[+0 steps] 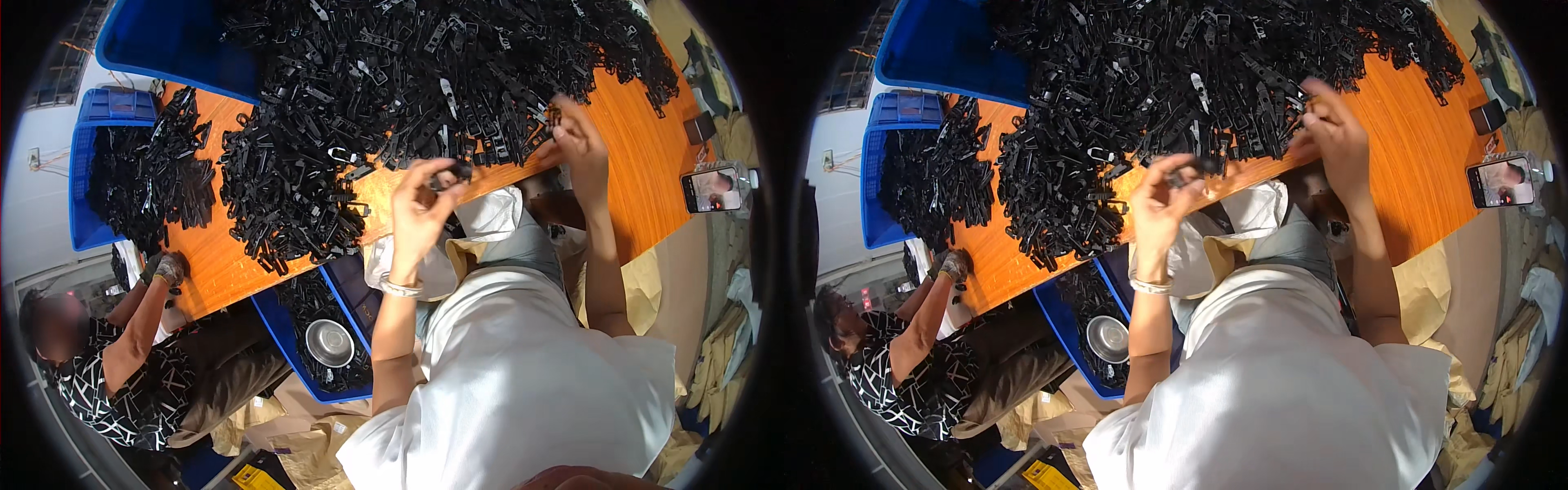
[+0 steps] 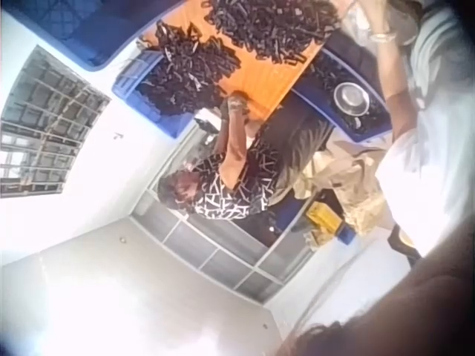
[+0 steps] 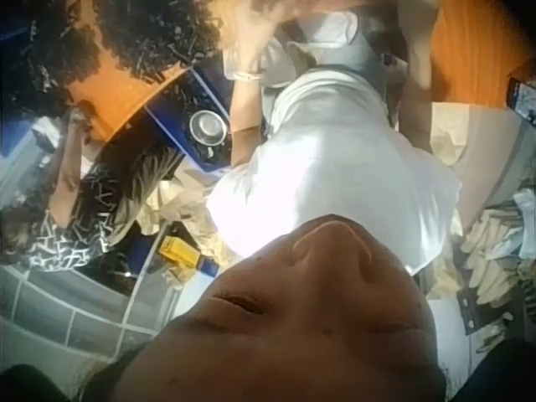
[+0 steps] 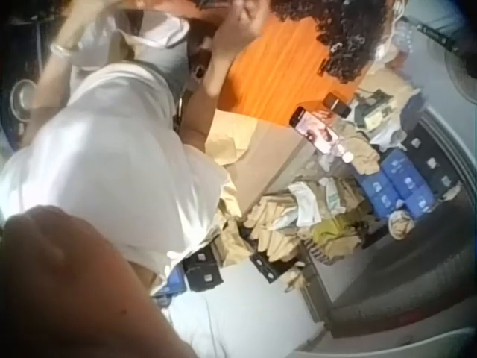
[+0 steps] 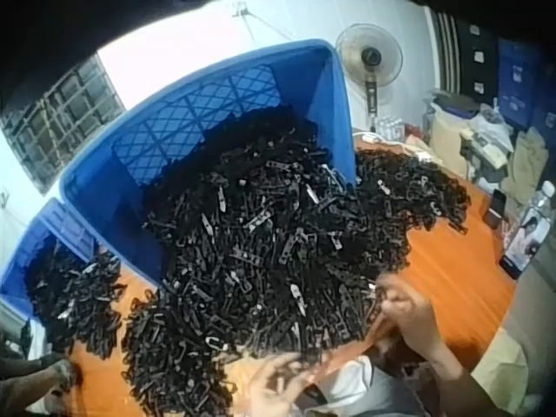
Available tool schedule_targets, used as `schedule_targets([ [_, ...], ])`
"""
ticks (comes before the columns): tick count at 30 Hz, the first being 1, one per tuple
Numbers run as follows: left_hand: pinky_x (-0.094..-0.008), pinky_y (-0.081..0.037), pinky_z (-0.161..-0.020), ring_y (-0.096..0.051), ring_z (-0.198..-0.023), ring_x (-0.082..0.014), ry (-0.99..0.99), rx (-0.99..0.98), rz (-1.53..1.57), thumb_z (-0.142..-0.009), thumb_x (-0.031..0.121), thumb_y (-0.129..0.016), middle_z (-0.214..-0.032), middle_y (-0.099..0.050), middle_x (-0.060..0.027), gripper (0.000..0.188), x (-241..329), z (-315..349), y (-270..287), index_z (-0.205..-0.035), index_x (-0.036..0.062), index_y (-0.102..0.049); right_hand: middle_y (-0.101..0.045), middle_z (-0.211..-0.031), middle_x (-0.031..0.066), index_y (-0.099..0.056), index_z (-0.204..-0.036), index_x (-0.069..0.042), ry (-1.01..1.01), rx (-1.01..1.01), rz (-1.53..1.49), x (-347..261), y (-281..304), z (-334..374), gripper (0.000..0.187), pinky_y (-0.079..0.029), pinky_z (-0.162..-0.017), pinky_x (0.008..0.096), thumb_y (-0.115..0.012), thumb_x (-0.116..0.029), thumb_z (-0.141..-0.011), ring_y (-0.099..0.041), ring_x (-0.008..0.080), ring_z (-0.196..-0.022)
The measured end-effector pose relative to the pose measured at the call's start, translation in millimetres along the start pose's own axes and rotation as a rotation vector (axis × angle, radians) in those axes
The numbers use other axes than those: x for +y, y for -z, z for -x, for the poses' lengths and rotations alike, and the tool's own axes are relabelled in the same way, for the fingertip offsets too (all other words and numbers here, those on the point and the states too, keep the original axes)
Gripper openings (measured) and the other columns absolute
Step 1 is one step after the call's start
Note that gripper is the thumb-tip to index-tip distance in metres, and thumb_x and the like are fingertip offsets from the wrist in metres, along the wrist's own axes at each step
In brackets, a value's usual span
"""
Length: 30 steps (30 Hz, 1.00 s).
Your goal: Inspecting small black components at a factory workstation.
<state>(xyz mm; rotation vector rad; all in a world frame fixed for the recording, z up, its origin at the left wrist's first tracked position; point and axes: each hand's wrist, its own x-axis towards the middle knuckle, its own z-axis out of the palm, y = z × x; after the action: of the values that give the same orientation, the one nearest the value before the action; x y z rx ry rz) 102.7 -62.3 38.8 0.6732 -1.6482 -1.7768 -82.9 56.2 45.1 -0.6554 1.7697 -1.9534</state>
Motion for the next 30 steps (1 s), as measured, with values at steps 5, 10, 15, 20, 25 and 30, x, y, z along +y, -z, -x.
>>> schedule_targets([
  [5,-0.0175,-0.041,-0.068,-0.050,-0.076,-0.0061,0.017,-0.145,0.012,-0.066,-0.005,-0.065,-0.087,-0.053,-0.0018,0.033,-3.6,2.8,-20.3,-0.097,-0.0005,-0.056,-0.056,-0.092,0.0118,-0.054,-0.090,0.003,0.130,-0.325,-0.162,-15.5,-20.1,31.7,0.016,-0.046,-0.075,0.0308,-0.051,0.004,-0.075,-0.057,0.0217,-0.085],
  [10,-0.0170,-0.041,-0.065,-0.052,-0.079,-0.0056,0.068,-0.174,0.099,-0.066,-0.004,-0.066,-0.089,-0.056,-0.0031,0.032,12.8,7.3,-27.0,-0.097,-0.0008,-0.057,-0.056,-0.100,0.0142,-0.058,-0.076,0.003,0.437,-0.497,0.131,-13.4,-25.9,29.3,0.009,-0.040,-0.084,0.0365,-0.055,0.004,-0.067,-0.052,0.0279,-0.096],
  [15,-0.0190,-0.042,-0.059,-0.053,-0.068,-0.0074,0.164,-0.222,0.149,-0.069,-0.003,-0.063,-0.083,-0.058,-0.0062,0.029,13.4,6.5,-20.8,-0.097,-0.0016,-0.057,-0.056,-0.100,0.0139,-0.060,-0.074,0.001,0.452,-0.502,0.208,-15.2,-28.5,34.3,0.011,-0.040,-0.084,0.0359,-0.056,0.005,-0.064,-0.051,0.0285,-0.099],
  [20,-0.0221,-0.044,-0.056,-0.054,-0.058,-0.0103,0.224,-0.307,0.466,-0.081,0.003,-0.050,-0.076,-0.059,-0.0071,0.017,-0.2,-7.4,-29.0,-0.096,-0.0036,-0.057,-0.056,-0.096,0.0132,-0.057,-0.084,0.004,0.484,-0.358,0.042,-1.9,-14.1,37.7,0.017,-0.043,-0.075,0.0306,-0.054,0.005,-0.066,-0.053,0.0223,-0.088],
  [25,-0.0338,-0.042,-0.057,-0.053,-0.063,-0.0257,-0.386,0.168,-0.794,-0.071,-0.001,-0.053,-0.069,-0.051,-0.0124,0.012,-6.6,-49.1,-20.8,-0.082,-0.0019,-0.058,-0.054,-0.094,0.0075,-0.056,-0.087,0.005,0.145,0.033,-0.020,13.7,14.0,41.9,0.011,-0.039,-0.064,0.0202,-0.048,0.000,-0.080,-0.047,0.0094,-0.072],
  [30,-0.0369,-0.042,-0.055,-0.053,-0.063,-0.0287,-0.369,0.034,-0.877,-0.068,0.004,-0.060,-0.068,-0.051,-0.0132,0.007,-0.1,-72.0,-24.8,-0.071,-0.0016,-0.058,-0.054,-0.094,0.0018,-0.057,-0.090,0.005,0.082,0.175,0.182,16.7,29.2,36.8,0.013,-0.036,-0.061,0.0184,-0.050,-0.002,-0.081,-0.044,0.0066,-0.068],
])
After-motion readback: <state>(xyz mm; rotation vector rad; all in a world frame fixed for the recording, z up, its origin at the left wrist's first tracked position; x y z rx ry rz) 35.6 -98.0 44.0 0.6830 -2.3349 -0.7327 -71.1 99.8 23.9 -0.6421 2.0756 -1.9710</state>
